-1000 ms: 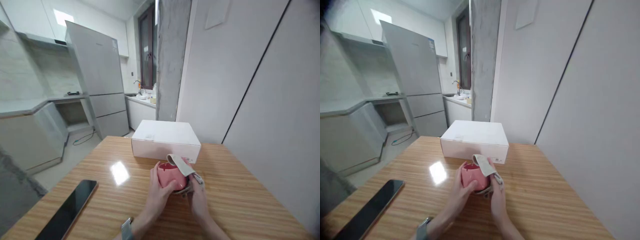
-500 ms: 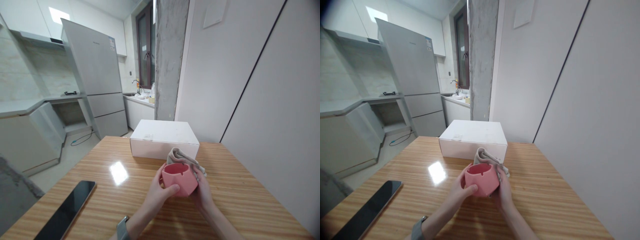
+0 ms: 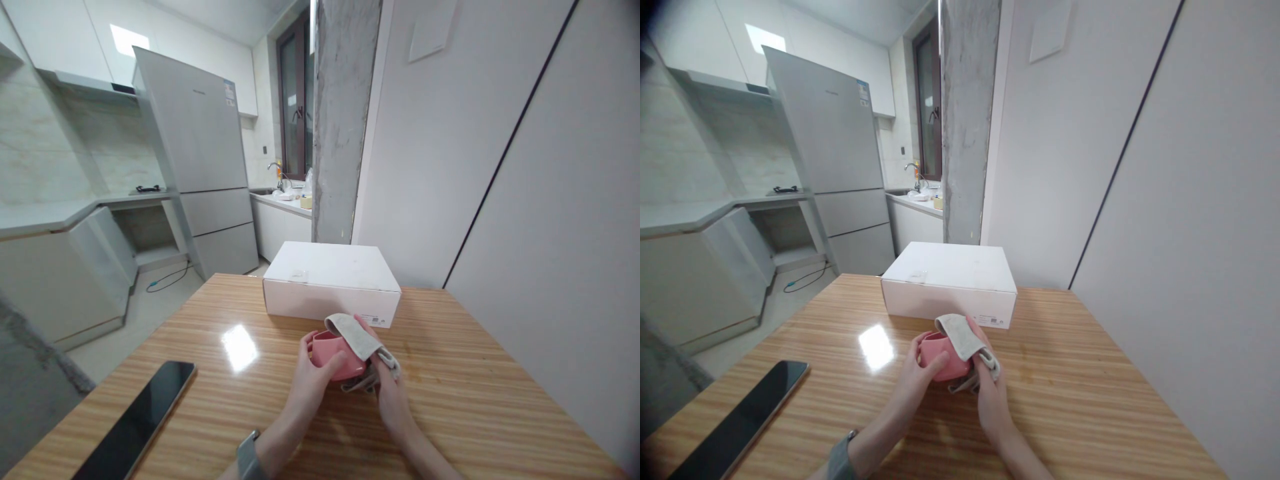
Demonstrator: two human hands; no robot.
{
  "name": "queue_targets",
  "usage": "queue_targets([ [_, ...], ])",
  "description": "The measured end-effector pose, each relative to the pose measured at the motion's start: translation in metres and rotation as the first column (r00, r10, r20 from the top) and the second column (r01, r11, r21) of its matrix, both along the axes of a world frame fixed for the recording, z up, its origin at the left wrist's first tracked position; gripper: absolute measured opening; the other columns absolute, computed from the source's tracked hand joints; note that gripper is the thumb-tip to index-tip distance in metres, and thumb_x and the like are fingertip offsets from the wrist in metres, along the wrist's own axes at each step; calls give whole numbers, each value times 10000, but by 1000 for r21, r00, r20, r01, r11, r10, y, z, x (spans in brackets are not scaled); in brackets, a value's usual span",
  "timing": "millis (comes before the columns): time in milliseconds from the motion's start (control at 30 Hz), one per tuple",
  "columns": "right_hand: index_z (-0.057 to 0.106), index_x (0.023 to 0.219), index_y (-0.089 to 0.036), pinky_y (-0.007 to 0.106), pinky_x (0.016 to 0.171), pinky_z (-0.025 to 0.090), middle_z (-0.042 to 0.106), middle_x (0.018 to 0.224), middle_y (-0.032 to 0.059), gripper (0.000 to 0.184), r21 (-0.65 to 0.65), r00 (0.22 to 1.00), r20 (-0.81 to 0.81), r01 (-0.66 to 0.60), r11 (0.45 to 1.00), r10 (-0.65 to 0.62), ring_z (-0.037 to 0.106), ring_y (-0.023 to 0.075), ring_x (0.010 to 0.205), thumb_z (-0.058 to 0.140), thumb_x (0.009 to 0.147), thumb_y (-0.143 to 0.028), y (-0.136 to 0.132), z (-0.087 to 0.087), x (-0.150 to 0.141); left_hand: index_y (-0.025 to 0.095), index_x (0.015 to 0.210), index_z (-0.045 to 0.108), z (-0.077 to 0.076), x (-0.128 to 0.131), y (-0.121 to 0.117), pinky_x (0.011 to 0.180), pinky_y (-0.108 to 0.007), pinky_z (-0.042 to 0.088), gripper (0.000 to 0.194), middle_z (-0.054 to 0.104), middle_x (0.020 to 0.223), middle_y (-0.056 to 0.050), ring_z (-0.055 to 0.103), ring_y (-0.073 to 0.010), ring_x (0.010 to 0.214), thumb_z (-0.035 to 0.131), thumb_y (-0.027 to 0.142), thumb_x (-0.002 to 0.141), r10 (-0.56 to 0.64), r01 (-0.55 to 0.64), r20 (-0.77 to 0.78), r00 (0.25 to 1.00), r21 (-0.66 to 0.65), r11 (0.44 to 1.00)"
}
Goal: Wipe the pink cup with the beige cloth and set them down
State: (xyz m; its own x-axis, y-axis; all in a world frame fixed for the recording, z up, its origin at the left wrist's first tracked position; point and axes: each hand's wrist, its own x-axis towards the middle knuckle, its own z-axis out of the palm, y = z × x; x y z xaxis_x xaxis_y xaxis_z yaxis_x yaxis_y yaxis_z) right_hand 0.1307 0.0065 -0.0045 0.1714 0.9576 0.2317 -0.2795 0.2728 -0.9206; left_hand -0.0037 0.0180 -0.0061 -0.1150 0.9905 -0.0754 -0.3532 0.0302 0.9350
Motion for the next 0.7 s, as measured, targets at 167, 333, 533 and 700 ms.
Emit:
queue_targets([
  [167, 706, 1049, -224, 374, 925, 471, 739, 981, 29, 400, -127, 969, -173, 157, 979, -178, 627, 249, 1034, 651, 739, -471, 12, 5, 14, 171, 1076, 585, 9, -3, -1, 768, -318, 507, 572, 650, 1094, -118, 641, -231, 937, 689, 568, 678, -163, 169, 116, 980, -48, 984],
  [333, 739, 870, -204, 340, 630, 538, 745, 781, 37, 335, -215, 948, -315, -35, 976, -36, 676, 238, 702, 661, 712, -489, 9, 20, 15, 151, 1061, 603, 15, -5, -8, 759, -316, 494, 547, 662, 1009, -119, 634, -212, 856, 783, 441, 634, -130, 134, -49, 990, 69, 989],
  [533, 726, 957, -210, 339, 711, 541, 748, 881, 40, 340, -224, 923, -386, -106, 969, 11, 676, 260, 862, 679, 719, -447, 4, 15, 3, 120, 1097, 578, -4, 1, -6, 878, -354, 461, 596, 663, 1088, -147, 612, -261, 1010, 714, 519, 677, -306, 292, 198, 931, 98, 952],
  [700, 693, 1079, -244, 382, 933, 475, 713, 1079, 28, 393, -164, 966, -254, 0, 986, -42, 607, 262, 1082, 666, 752, -461, 1, 5, 4, 114, 1030, 565, -10, -3, -2, 787, -341, 496, 642, 670, 1027, -159, 640, -268, 921, 767, 542, 596, -183, 181, 74, 980, 26, 983],
])
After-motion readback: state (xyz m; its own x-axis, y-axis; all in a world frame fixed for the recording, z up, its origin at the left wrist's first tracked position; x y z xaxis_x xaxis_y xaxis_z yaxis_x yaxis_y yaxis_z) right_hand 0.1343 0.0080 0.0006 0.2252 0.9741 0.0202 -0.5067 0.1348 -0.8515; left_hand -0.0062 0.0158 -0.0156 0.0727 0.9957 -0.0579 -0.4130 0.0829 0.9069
